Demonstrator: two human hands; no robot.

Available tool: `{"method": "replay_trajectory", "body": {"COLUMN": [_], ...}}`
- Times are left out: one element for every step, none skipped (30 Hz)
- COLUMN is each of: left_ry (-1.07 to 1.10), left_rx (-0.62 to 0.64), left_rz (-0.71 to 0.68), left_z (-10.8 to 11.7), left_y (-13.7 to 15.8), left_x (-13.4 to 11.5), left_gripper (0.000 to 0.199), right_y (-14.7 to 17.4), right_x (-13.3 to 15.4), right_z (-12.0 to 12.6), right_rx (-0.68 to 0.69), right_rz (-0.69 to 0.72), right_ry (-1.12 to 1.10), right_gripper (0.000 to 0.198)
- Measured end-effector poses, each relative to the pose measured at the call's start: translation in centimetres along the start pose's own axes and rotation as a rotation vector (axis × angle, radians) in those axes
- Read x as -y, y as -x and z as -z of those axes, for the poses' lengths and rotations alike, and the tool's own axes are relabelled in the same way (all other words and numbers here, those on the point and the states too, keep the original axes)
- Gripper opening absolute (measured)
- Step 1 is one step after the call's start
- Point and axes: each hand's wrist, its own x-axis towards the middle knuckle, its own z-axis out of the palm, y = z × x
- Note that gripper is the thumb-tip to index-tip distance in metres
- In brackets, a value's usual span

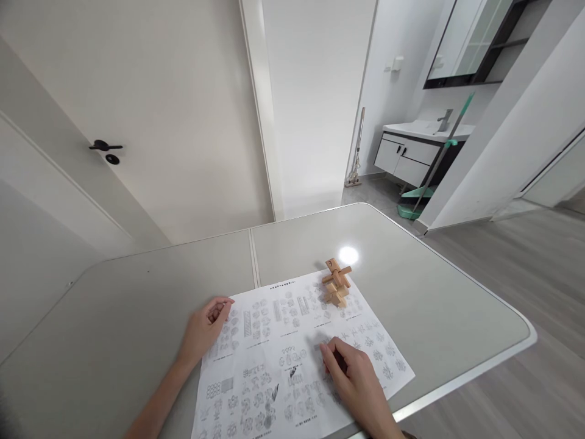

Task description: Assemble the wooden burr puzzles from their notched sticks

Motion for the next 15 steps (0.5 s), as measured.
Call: {"method": "replay_trajectory", "body": {"left_ry": [-0.002,-0.004,-0.003,0.0,0.002,0.005,0.006,0.005,0.004,0.003,0.002,0.0,-0.002,-0.004,-0.005], "left_rx": [0.0,0.0,-0.001,-0.002,-0.004,-0.009,-0.017,-0.027,-0.037,-0.045,-0.052,-0.059,-0.062,-0.064,-0.062], "left_rz": [-0.001,-0.001,-0.001,0.001,0.004,0.007,0.008,0.009,0.01,0.01,0.01,0.009,0.009,0.008,0.007], "left_z": [-0.02,-0.05,-0.08,-0.1,-0.13,-0.15,-0.18,-0.2,-0.21,-0.22,-0.23,-0.23,-0.23,-0.22,-0.22], "left_y": [0.0,-0.01,-0.01,-0.02,-0.03,-0.04,-0.06,-0.07,-0.09,-0.11,-0.13,-0.14,-0.14,-0.14,-0.13], "left_x": [0.02,0.04,0.06,0.07,0.09,0.11,0.14,0.17,0.2,0.23,0.26,0.28,0.29,0.29,0.29], "left_gripper": [0.037,0.037,0.036,0.036,0.036,0.036,0.036,0.035,0.035,0.035,0.035,0.036,0.036,0.036,0.037], "right_y": [0.0,0.0,0.0,0.0,-0.01,-0.01,-0.02,-0.03,-0.04,-0.05,-0.06,-0.07,-0.07,-0.08,-0.09], "right_x": [-0.01,-0.02,-0.03,-0.04,-0.06,-0.08,-0.1,-0.11,-0.12,-0.13,-0.12,-0.11,-0.1,-0.09,-0.08], "right_z": [-0.01,-0.01,-0.01,-0.01,-0.01,-0.01,-0.01,-0.01,-0.01,-0.01,0.0,0.0,0.01,0.01,0.02], "right_rx": [0.0,0.001,0.003,0.005,0.008,0.01,0.013,0.015,0.016,0.017,0.016,0.015,0.014,0.015,0.017], "right_rz": [0.0,0.0,0.0,-0.002,-0.005,-0.007,-0.008,-0.009,-0.009,-0.009,-0.009,-0.009,-0.011,-0.012,-0.014], "right_ry": [0.002,0.003,0.003,0.002,0.001,-0.001,-0.003,-0.005,-0.007,-0.008,-0.008,-0.009,-0.008,-0.008,-0.008], "right_gripper": [0.048,0.048,0.048,0.049,0.049,0.049,0.049,0.049,0.049,0.049,0.049,0.049,0.049,0.049,0.05]}}
